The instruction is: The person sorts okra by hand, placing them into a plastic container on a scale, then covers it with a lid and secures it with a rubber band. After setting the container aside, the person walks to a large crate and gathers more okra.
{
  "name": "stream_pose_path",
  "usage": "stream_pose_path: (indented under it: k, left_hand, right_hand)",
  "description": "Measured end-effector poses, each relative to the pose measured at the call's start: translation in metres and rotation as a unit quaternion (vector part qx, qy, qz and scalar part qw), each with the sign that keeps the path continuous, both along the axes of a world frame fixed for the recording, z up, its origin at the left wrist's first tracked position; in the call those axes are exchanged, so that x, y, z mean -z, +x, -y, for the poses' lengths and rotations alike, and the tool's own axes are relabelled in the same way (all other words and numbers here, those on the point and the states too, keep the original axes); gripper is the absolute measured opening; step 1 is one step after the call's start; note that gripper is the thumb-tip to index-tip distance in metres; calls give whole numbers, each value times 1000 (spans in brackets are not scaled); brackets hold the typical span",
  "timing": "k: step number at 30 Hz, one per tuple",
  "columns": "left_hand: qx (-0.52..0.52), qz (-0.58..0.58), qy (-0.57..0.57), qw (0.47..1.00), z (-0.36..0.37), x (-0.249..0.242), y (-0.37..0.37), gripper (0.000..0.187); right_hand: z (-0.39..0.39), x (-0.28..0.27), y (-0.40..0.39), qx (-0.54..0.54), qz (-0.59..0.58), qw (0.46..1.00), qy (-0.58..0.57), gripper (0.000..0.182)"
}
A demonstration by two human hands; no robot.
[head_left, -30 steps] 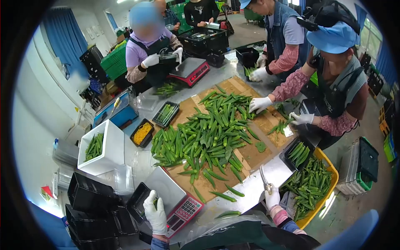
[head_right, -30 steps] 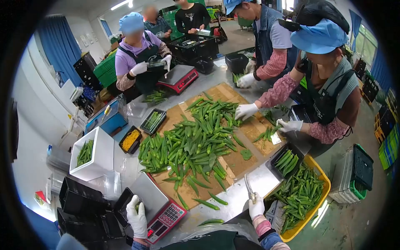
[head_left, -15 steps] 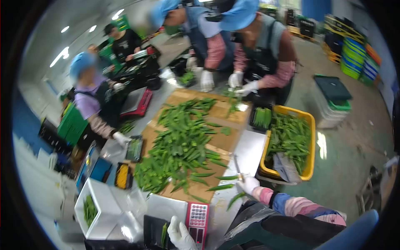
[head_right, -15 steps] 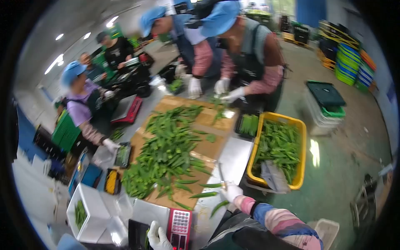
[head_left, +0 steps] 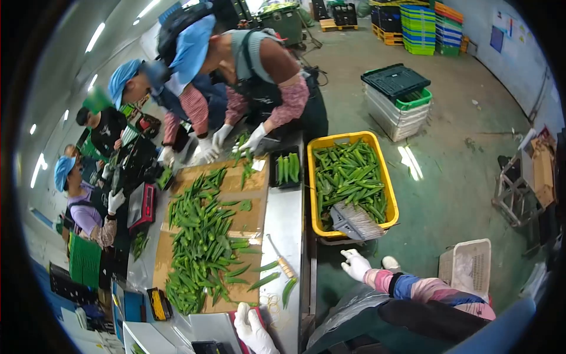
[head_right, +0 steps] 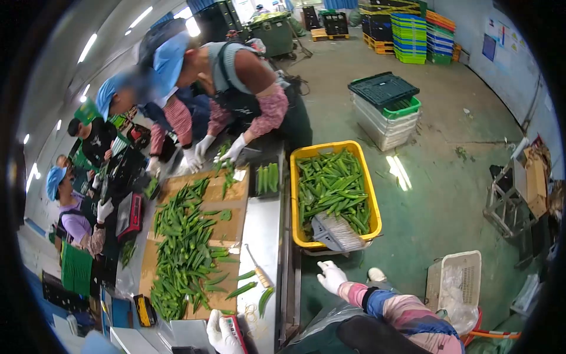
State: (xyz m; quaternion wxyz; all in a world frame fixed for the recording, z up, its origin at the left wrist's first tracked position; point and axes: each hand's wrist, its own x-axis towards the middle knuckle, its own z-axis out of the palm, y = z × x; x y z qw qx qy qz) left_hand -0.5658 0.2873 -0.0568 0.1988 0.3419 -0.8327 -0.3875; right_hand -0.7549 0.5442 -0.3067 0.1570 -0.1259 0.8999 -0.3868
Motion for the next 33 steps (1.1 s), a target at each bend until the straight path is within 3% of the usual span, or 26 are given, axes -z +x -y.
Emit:
stream_pose_path:
  k: [3,4,5,6,8,9,10,11,12,13,14,15,16,17,18,19,23,26,28,31,33]
  left_hand:
    - [70,-24,171,982,-45,8,-59,41]
    - [-21,-175,109,978,-57,80,-78,33]
    - [5,-131,24,991,-71,85,-102,34]
    - [8,-113,37,993,-90,79,-129,34]
    - [-67,-36,-22,997,-73,150,-153,46]
    - [-103,4,-46,994,-65,184,-165,53]
    - [-119,25,-69,990,-67,196,-173,50]
    - [-178,58,-131,973,-51,244,-173,51]
    - [-240,126,-175,946,-58,247,-185,47]
    - [-226,160,-156,948,-61,239,-193,46]
    - [-274,176,-181,928,-60,255,-200,45]
    - [-277,166,-189,927,-69,246,-206,44]
    - [-283,156,-199,925,-77,235,-211,42]
    - [-299,161,-196,920,-71,240,-212,39]
    - [-313,168,-191,915,-63,247,-210,35]
    - [-327,173,-153,916,-61,240,-214,32]
    - [-350,86,-56,931,-71,224,-223,31]
    - [-388,-18,-76,918,-106,229,-187,36]
    - [-403,-55,-87,910,-138,209,-147,39]
    - [-527,-131,-26,839,-186,181,-91,39]
    - [-552,-325,60,766,-179,250,-26,35]
  right_hand:
    - [-72,7,-29,75,15,997,-10,51]
    - [-100,13,-42,84,23,996,-10,50]
    - [-127,16,-57,115,12,993,-30,49]
    - [-158,19,-65,124,15,991,-44,48]
    - [-228,46,-99,134,30,989,-59,45]
    - [-260,25,-117,153,35,980,-121,43]
    - [-308,43,-136,108,-60,991,-47,42]
    - [-343,36,-154,199,39,972,-120,40]
    - [-386,31,-172,240,84,963,-86,41]
    - [-433,37,-184,255,85,962,-48,42]
    - [-501,85,-196,307,128,936,-115,42]
    - [-529,59,-204,350,165,915,-116,42]
    - [-573,80,-210,379,123,907,-138,42]
    - [-606,84,-226,396,156,891,-160,44]
    - [-684,147,-249,371,130,911,-124,43]
    - [-705,151,-262,356,114,922,-100,41]
    - [-709,142,-287,238,69,969,4,46]
    - [-629,109,-320,240,188,952,5,38]
    - [-570,97,-309,220,164,961,-25,37]
    - [-501,76,-295,133,185,973,-14,37]
    - [-471,81,-290,121,209,970,-43,38]
